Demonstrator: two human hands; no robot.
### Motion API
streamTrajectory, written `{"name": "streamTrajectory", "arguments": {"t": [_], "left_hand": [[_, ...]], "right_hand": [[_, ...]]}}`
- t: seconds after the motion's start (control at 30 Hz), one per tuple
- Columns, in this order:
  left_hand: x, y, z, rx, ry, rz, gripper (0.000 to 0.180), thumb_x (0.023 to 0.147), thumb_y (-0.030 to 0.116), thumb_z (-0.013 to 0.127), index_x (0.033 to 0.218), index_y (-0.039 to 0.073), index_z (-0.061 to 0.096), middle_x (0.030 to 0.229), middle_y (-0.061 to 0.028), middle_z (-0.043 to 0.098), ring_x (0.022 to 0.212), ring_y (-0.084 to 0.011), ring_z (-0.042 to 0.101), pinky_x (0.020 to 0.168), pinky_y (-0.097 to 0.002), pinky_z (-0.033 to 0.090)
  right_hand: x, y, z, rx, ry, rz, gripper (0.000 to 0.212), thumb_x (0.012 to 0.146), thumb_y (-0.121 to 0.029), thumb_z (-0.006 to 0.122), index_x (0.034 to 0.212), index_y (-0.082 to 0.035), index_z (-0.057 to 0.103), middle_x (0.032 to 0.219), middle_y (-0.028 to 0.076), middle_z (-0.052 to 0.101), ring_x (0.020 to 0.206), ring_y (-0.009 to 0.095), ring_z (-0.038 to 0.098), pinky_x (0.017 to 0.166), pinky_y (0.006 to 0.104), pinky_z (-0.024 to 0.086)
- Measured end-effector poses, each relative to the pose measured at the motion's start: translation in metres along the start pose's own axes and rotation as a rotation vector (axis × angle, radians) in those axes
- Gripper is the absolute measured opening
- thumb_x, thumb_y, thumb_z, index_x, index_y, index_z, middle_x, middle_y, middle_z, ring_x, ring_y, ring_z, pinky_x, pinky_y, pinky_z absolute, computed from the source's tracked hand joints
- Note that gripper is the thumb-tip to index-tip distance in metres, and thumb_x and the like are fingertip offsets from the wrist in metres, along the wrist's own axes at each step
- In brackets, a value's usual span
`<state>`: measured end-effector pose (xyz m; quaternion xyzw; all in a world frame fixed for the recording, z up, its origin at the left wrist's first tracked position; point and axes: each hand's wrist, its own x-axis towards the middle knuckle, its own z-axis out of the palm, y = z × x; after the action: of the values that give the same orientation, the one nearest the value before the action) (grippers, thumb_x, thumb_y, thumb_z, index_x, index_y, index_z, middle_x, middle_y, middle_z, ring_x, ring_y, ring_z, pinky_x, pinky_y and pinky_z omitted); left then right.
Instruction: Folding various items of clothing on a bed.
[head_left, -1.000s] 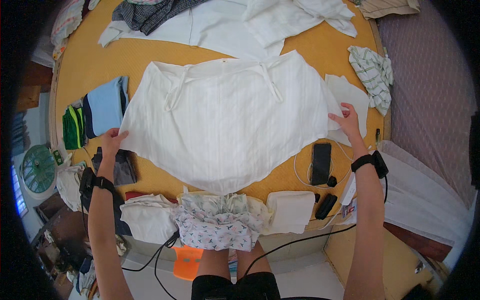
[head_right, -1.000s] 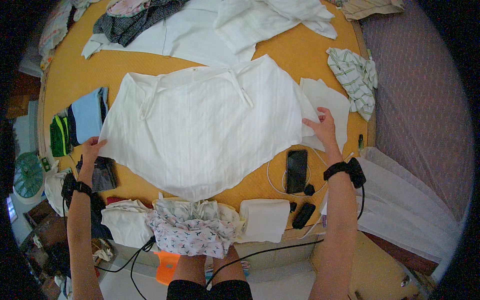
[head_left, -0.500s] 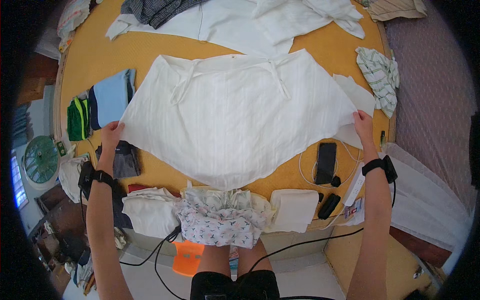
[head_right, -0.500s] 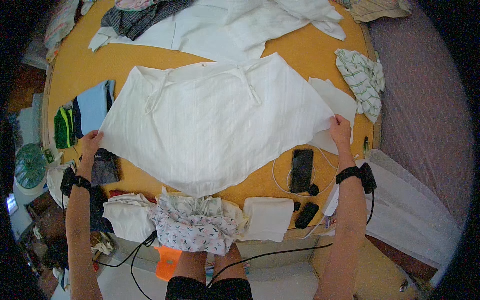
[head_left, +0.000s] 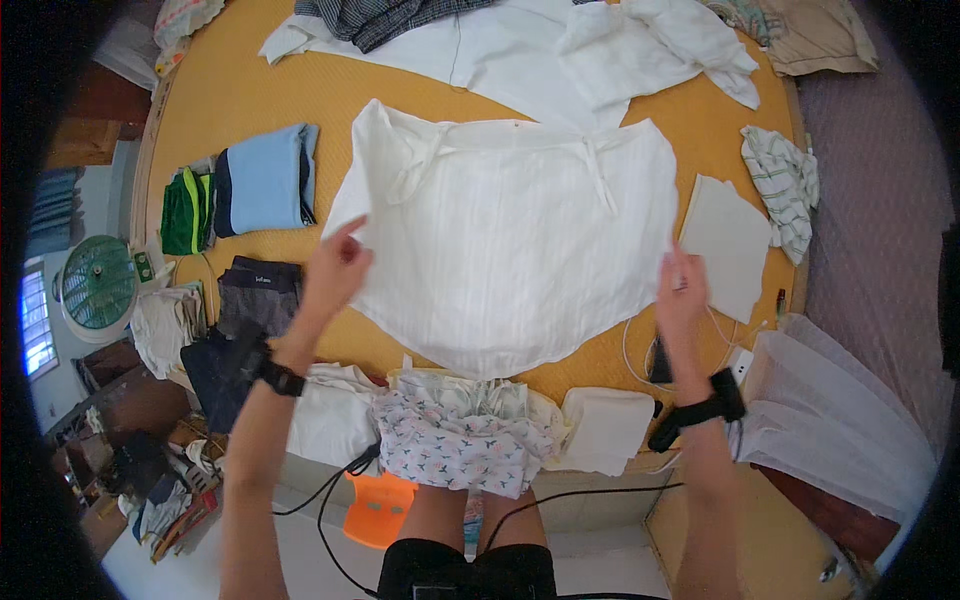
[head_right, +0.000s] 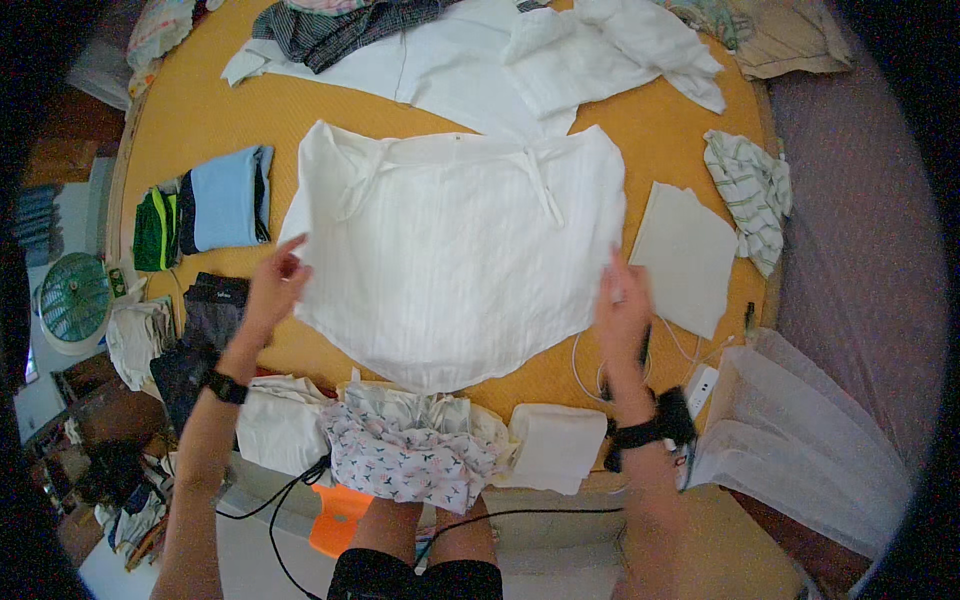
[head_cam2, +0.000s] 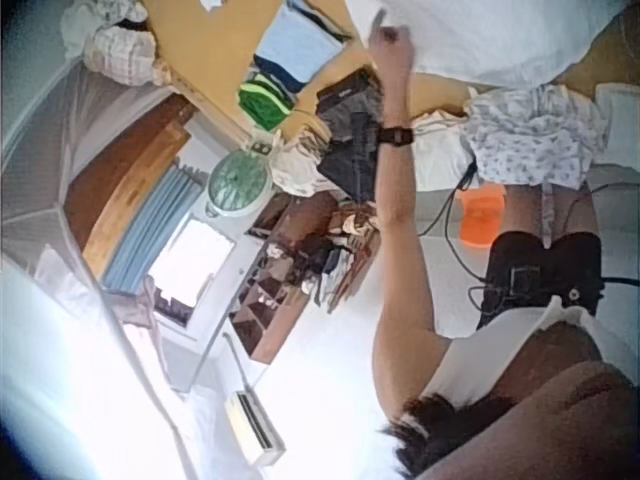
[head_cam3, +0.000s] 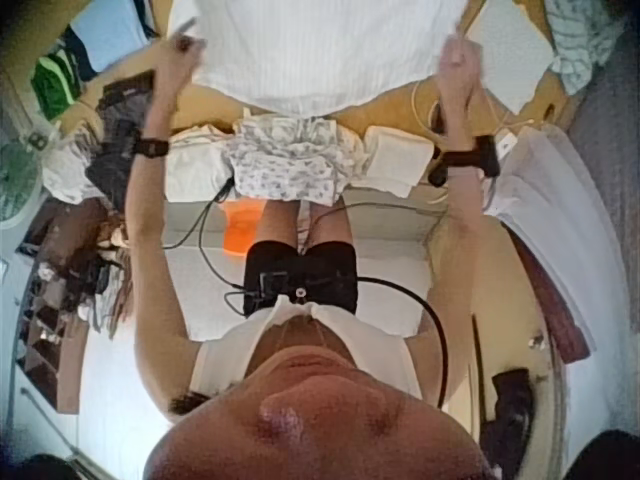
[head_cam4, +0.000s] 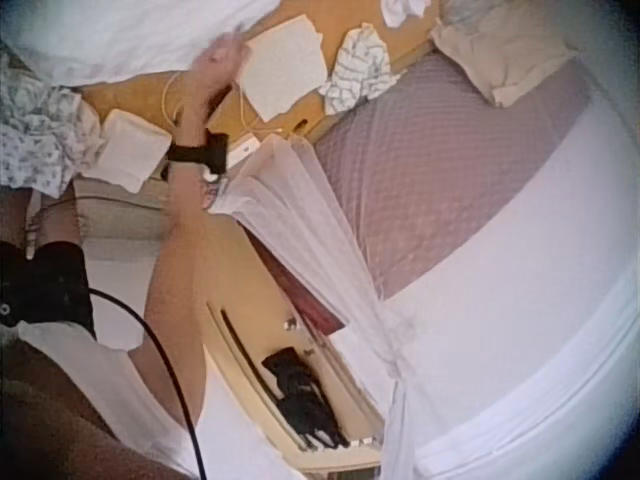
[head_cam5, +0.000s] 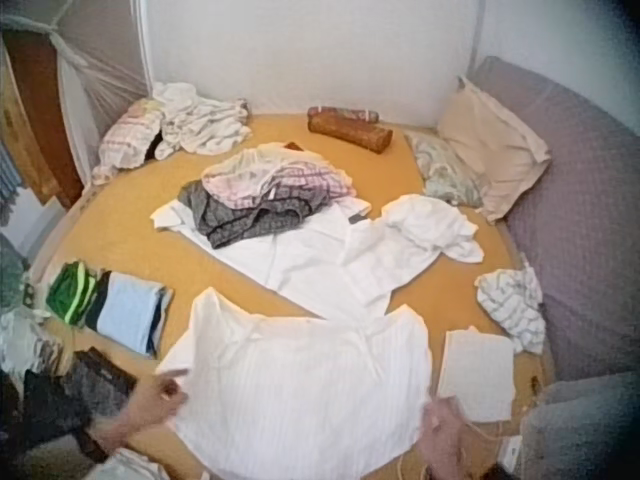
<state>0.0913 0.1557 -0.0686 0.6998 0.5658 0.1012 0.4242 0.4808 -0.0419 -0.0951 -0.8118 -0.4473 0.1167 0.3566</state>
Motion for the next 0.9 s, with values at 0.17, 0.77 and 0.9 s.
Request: {"name": "streamTrajectory", "arguments": {"t": [0.17,0.77,0.9], "left_hand": [[-0.028,0.019,0.081,0.177,-0.166,0.155,0.053,0.072,0.012,0.06,0.123,0.007,0.044,0.065,-0.0082,0.054,0.058,-0.0199,0.054,0.059,-0.0308,0.046],[0.098,-0.017,-0.007,-0.171,0.06,-0.397,0.042,0.073,0.04,0.064,0.099,0.008,0.059,0.089,-0.0004,0.058,0.083,-0.0111,0.052,0.07,-0.0264,0.04],[0.106,0.006,0.005,-0.234,-0.026,-0.329,0.054,0.068,0.043,0.067,0.099,-0.001,0.06,0.087,-0.0049,0.059,0.069,-0.0133,0.052,0.061,-0.0207,0.04]], "right_hand": [[-0.045,-0.062,0.056,-0.141,-0.458,-0.059,0.037,0.081,-0.016,0.054,0.116,-0.009,0.05,0.089,0.015,0.05,0.079,0.031,0.053,0.067,0.0375,0.045],[0.065,0.036,0.032,0.148,-0.264,0.483,0.043,0.073,-0.033,0.066,0.096,0.003,0.061,0.086,0.012,0.063,0.076,0.018,0.059,0.071,0.0284,0.046],[0.086,0.045,0.048,0.302,-0.434,0.612,0.053,0.071,-0.039,0.067,0.099,0.005,0.06,0.094,0.014,0.063,0.083,0.018,0.059,0.073,0.0277,0.046]]}}
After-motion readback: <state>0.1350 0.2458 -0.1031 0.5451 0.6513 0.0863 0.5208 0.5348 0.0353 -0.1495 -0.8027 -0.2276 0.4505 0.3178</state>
